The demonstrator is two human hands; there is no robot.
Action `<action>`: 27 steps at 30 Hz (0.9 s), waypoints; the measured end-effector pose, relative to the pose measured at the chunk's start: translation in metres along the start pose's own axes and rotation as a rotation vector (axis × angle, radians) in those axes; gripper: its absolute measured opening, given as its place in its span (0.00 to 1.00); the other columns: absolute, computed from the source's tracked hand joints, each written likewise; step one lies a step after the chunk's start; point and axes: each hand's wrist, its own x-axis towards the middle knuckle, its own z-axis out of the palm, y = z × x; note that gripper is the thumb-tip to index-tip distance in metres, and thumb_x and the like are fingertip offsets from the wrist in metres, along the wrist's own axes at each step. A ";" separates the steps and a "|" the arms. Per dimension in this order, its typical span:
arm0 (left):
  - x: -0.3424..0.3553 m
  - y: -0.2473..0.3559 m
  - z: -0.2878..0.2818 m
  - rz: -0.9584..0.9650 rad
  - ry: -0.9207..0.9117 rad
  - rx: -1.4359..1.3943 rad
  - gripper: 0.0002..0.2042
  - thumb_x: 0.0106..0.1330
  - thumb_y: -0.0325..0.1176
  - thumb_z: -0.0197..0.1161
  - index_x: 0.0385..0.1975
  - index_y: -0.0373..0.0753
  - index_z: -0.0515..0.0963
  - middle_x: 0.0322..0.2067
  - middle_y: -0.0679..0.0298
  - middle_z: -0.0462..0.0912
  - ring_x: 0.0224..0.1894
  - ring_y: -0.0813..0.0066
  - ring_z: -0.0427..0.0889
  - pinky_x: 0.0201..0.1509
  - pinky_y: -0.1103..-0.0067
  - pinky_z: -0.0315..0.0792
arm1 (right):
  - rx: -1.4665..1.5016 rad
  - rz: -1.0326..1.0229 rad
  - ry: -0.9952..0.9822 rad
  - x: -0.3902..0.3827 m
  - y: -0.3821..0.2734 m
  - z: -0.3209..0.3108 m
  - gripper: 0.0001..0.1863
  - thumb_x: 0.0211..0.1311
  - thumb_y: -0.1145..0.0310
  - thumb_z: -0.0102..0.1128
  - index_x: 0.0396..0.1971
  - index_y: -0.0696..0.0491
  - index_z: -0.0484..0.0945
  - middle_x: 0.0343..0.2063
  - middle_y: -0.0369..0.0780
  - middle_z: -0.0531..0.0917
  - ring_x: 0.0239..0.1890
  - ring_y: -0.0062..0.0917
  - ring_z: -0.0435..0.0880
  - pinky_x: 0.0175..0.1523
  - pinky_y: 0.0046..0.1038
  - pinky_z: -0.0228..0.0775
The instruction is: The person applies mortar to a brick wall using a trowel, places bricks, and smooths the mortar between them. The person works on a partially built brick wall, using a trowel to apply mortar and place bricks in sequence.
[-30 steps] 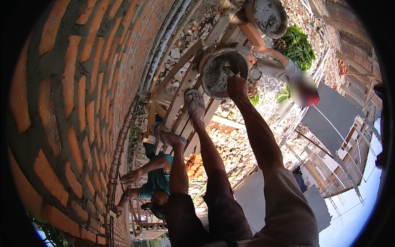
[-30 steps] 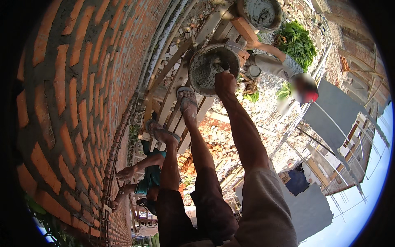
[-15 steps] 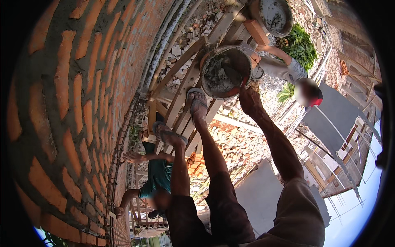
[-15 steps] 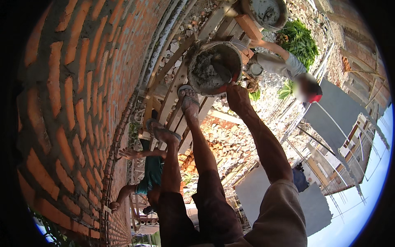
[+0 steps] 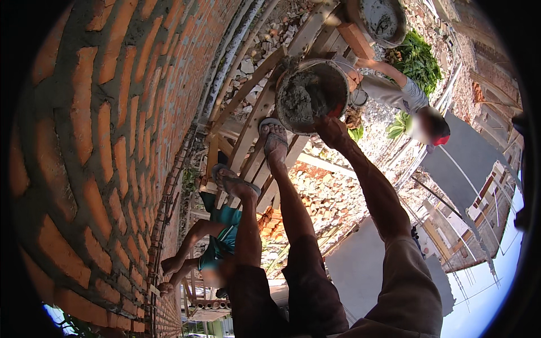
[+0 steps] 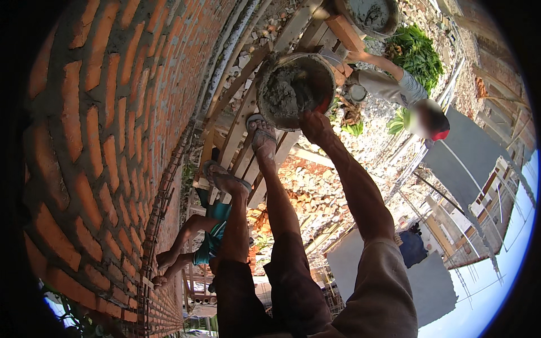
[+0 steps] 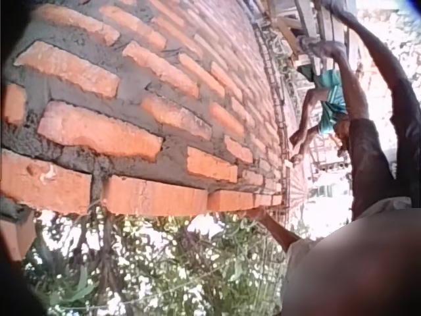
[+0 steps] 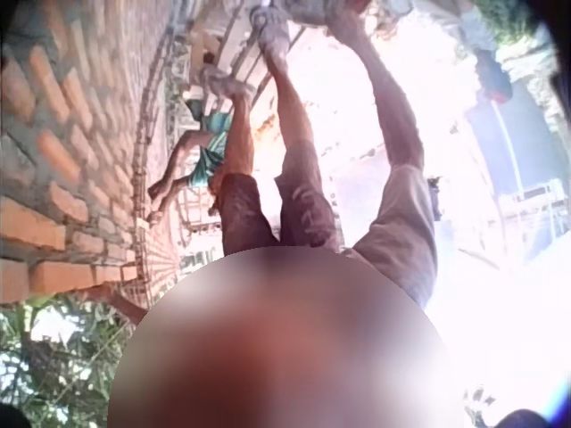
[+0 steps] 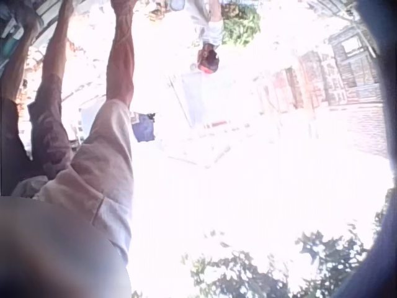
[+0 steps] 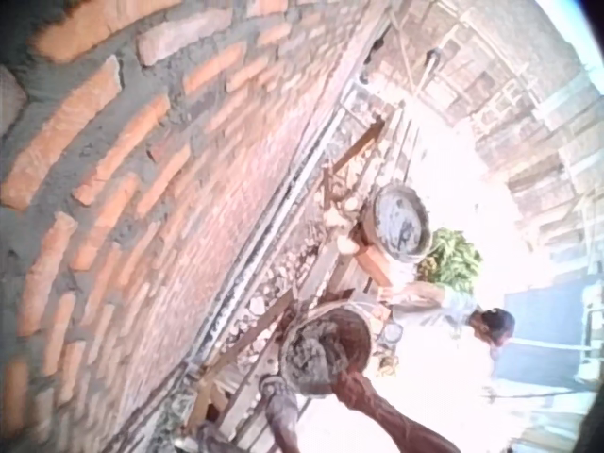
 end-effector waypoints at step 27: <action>0.012 -0.033 0.003 0.011 -0.034 -0.392 0.21 0.72 0.45 0.42 0.57 0.39 0.66 0.54 0.62 0.68 0.57 0.76 0.66 0.60 0.79 0.62 | 0.509 0.436 -0.150 -0.021 -0.051 -0.026 0.15 0.68 0.55 0.46 0.28 0.51 0.68 0.14 0.34 0.67 0.13 0.21 0.65 0.16 0.27 0.57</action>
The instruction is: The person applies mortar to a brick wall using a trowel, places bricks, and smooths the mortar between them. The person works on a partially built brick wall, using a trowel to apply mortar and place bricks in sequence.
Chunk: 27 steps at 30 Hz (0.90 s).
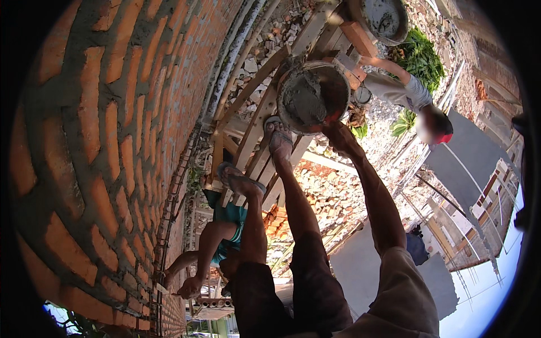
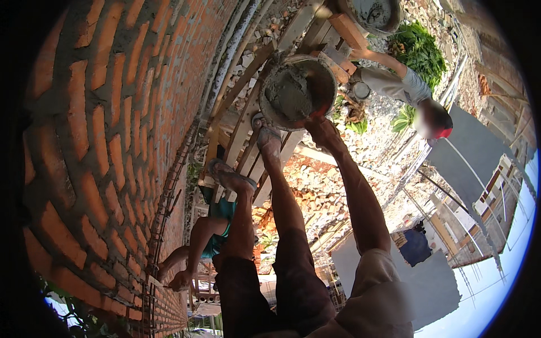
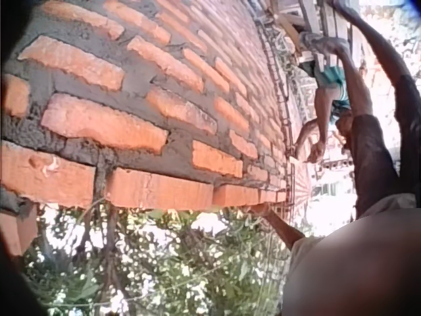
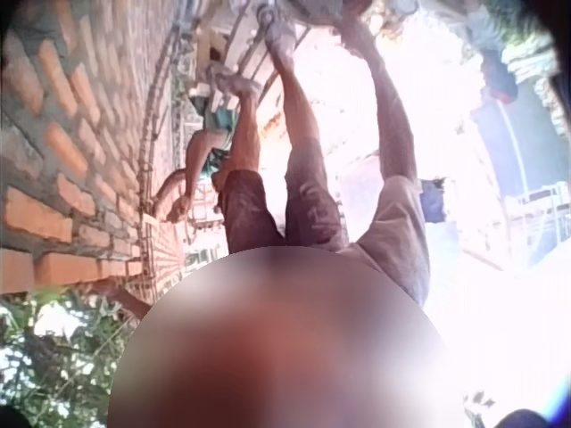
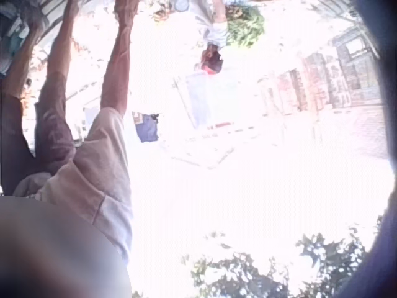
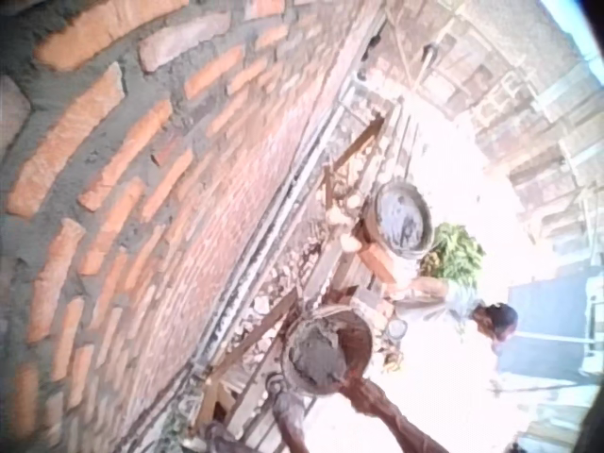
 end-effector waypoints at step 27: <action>-0.011 0.606 -0.263 0.915 -0.292 0.954 0.30 0.71 0.50 0.43 0.65 0.34 0.57 0.22 0.68 0.66 0.24 0.80 0.65 0.28 0.78 0.61 | -0.040 -0.202 0.434 -0.130 -0.020 0.042 0.19 0.64 0.59 0.56 0.21 0.58 0.72 0.10 0.34 0.71 0.12 0.17 0.67 0.18 0.26 0.59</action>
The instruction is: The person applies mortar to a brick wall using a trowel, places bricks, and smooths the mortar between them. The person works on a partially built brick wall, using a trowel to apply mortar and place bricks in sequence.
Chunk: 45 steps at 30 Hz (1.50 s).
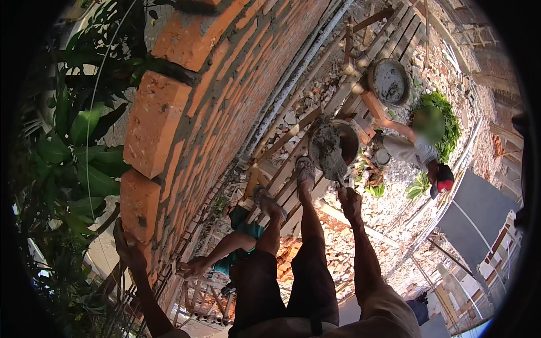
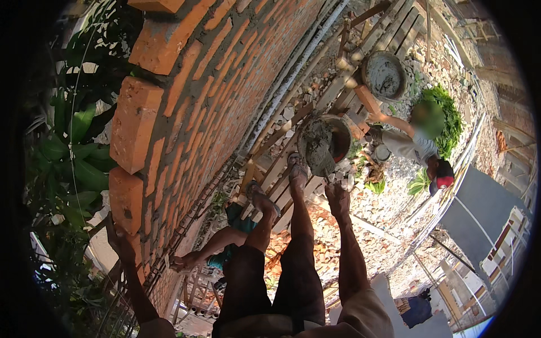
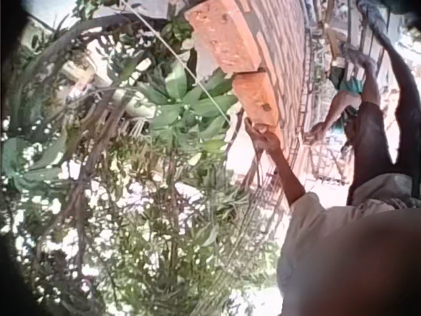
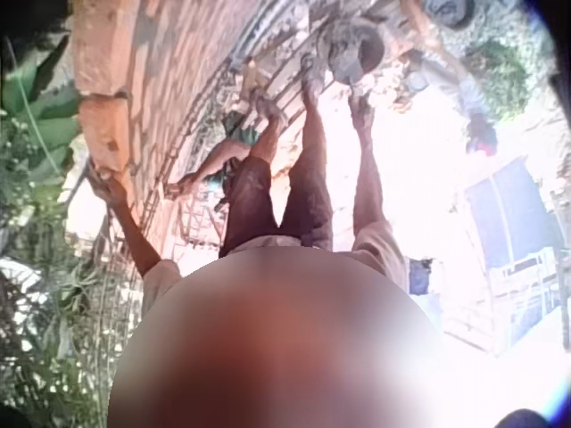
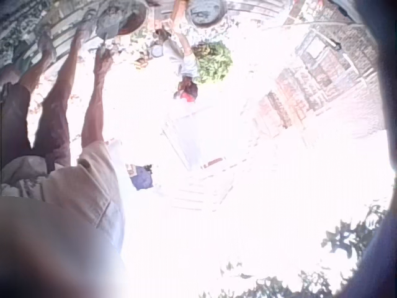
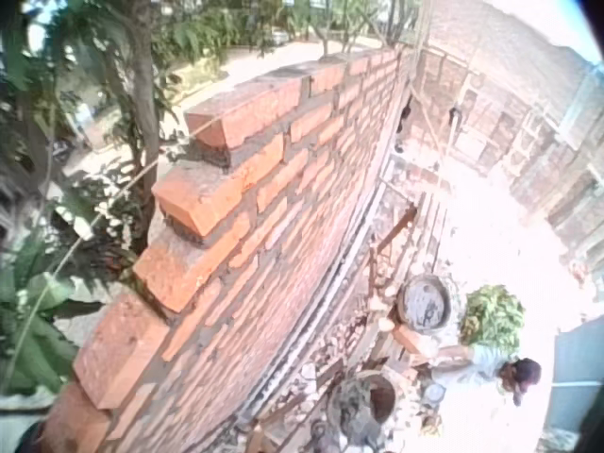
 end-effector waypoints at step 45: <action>-0.322 0.122 0.052 -0.566 -0.138 -0.550 0.18 0.60 0.38 0.56 0.10 0.37 0.69 0.08 0.66 0.67 0.11 0.78 0.64 0.18 0.78 0.58 | -0.696 -0.786 0.109 -0.039 -0.428 -0.033 0.15 0.58 0.75 0.48 0.45 0.60 0.64 0.41 0.54 0.74 0.41 0.49 0.78 0.46 0.45 0.70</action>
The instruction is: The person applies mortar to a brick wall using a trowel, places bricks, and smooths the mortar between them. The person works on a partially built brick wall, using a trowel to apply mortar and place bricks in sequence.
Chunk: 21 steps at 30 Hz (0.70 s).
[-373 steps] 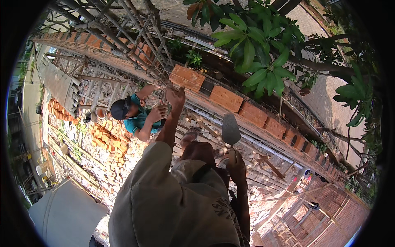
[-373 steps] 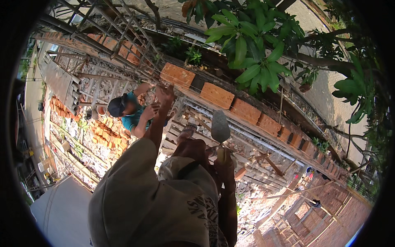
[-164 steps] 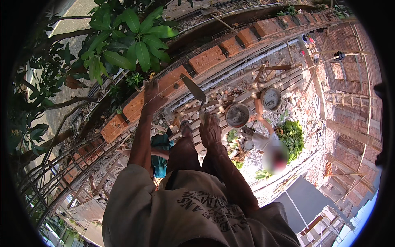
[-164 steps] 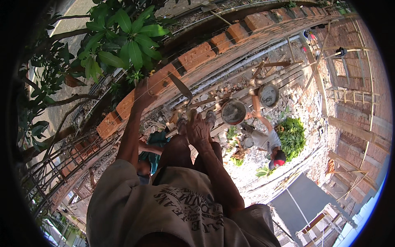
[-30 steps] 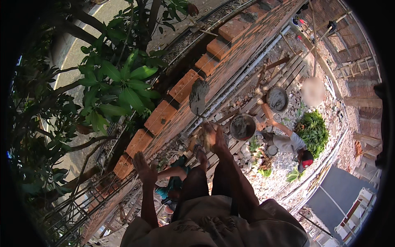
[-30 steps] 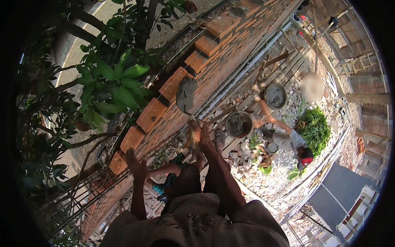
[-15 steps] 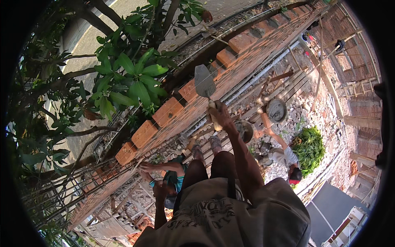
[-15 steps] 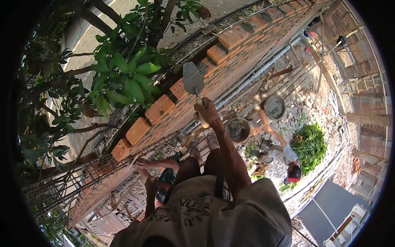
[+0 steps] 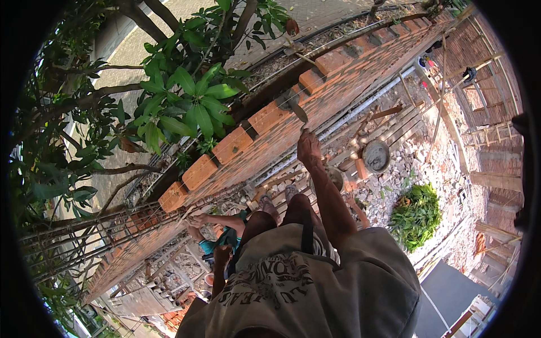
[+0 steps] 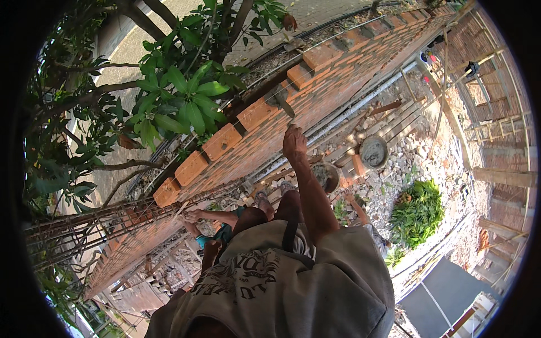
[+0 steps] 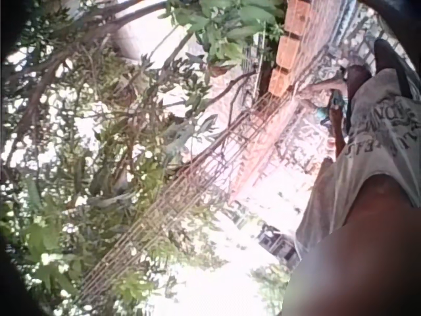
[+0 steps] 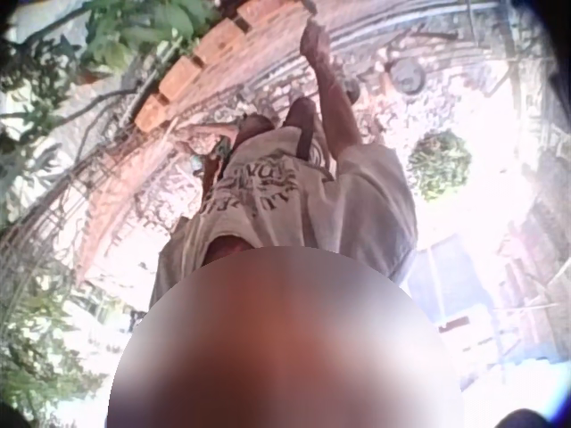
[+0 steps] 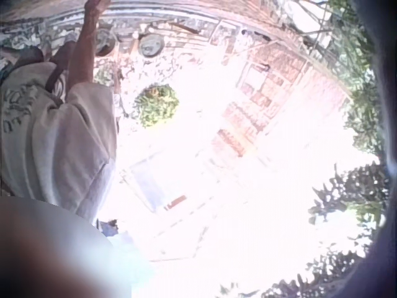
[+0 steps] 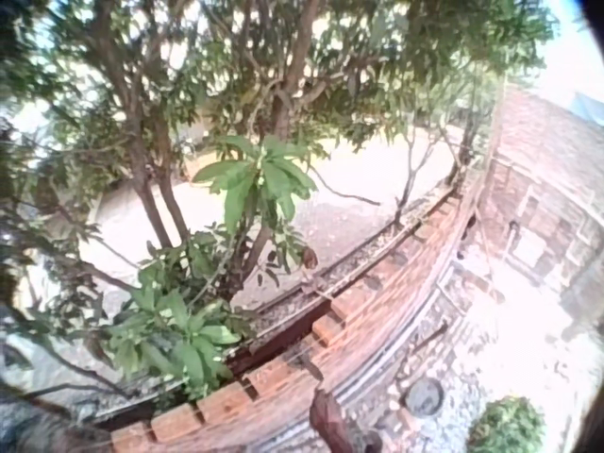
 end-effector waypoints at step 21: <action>0.001 -0.016 -0.032 0.028 -0.013 0.245 0.15 0.58 0.43 0.54 0.18 0.38 0.77 0.14 0.63 0.74 0.16 0.75 0.71 0.22 0.76 0.62 | 1.993 0.702 -0.153 -0.034 -0.023 0.022 0.13 0.70 0.58 0.45 0.32 0.52 0.70 0.20 0.35 0.73 0.17 0.23 0.71 0.21 0.28 0.66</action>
